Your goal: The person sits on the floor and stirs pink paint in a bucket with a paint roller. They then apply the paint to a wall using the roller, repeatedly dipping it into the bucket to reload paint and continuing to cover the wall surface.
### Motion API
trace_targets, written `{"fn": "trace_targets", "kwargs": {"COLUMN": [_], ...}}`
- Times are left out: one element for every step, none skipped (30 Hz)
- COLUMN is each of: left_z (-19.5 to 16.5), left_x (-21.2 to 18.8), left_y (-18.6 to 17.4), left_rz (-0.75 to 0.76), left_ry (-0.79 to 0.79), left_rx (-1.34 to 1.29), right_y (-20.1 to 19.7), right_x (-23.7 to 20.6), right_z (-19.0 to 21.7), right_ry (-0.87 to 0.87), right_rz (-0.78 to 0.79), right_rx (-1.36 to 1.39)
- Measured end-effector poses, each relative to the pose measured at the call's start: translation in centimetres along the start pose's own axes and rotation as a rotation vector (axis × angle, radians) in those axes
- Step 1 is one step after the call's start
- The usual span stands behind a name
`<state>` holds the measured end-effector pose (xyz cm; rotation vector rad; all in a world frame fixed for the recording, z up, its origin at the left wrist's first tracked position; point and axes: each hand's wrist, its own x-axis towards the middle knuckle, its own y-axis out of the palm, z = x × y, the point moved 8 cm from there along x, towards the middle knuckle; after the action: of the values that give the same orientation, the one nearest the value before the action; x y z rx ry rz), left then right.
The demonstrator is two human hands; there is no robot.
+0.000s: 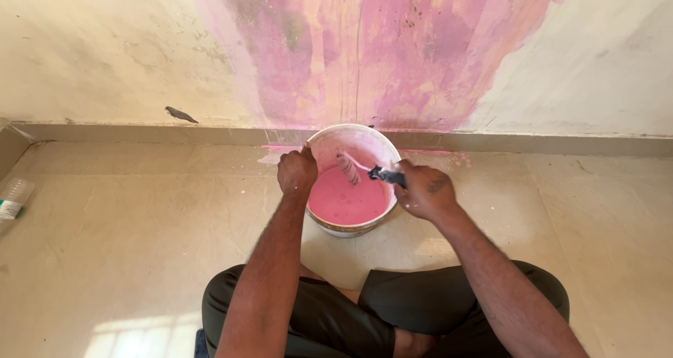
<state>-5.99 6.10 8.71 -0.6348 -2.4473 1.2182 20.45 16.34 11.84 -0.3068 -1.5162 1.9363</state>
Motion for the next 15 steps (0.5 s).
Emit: {"fn": "trace_targets", "kwargs": {"left_z": [-0.2,-0.4,-0.4,-0.5,-0.6,-0.8,-0.9,-1.1,-1.3,-1.5,-1.5,-1.6,-1.6,-1.6,-1.6], "left_x": [-0.2,-0.5,-0.8,-1.1,-1.3,-1.6,-1.9,-2.1,-2.2,-2.5,-2.7,-2.8,-3.0,-3.2,-3.3], "left_y": [-0.1,-0.2,-0.3,-0.3,-0.3,-0.2,-0.2,-0.1,-0.3,-0.3,-0.5,-0.3,-0.2,0.0,0.1], "left_rz": [-0.012,-0.023,-0.032,-0.039,-0.048,-0.047,-0.044,-0.044,-0.067,-0.089,-0.110,-0.105,-0.099,-0.090,-0.084], "left_ry": [0.014,0.027,0.027,0.025,0.026,0.039,0.050,0.063,0.079,0.094,0.108,0.114,0.119,0.123,0.123], "left_rx": [-0.002,-0.004,-0.014,-0.025,-0.036,-0.028,-0.020,-0.013,-0.017,-0.021,-0.024,-0.023,-0.022,-0.020,-0.021], "right_y": [0.4,0.8,1.5,2.2,3.3,4.4,5.5,6.2,6.9,7.5,8.2,8.8,9.3,9.7,10.1], "right_x": [0.4,0.8,1.0,1.2,1.6,2.1,2.4,2.6,2.9,3.0,3.1,3.0,2.9,2.7,2.3], "right_z": [0.9,1.5,2.2,2.8,3.0,3.1,3.3,3.3,3.3,3.3,3.6,3.7,3.9,4.4,5.1], "right_ry": [-0.074,-0.110,-0.145,-0.180,-0.172,-0.164,-0.155,-0.144,-0.133,-0.122,-0.132,-0.141,-0.150,-0.187,-0.222], "right_rz": [-0.002,-0.011,-0.015,-0.018,0.028,0.073,0.119,0.135,0.147,0.161,0.175,0.190,0.206,0.200,0.195], "right_rx": [-0.053,-0.091,-0.127,-0.164,-0.194,-0.224,-0.255,-0.259,-0.264,-0.269,-0.275,-0.283,-0.291,-0.313,-0.334]}}
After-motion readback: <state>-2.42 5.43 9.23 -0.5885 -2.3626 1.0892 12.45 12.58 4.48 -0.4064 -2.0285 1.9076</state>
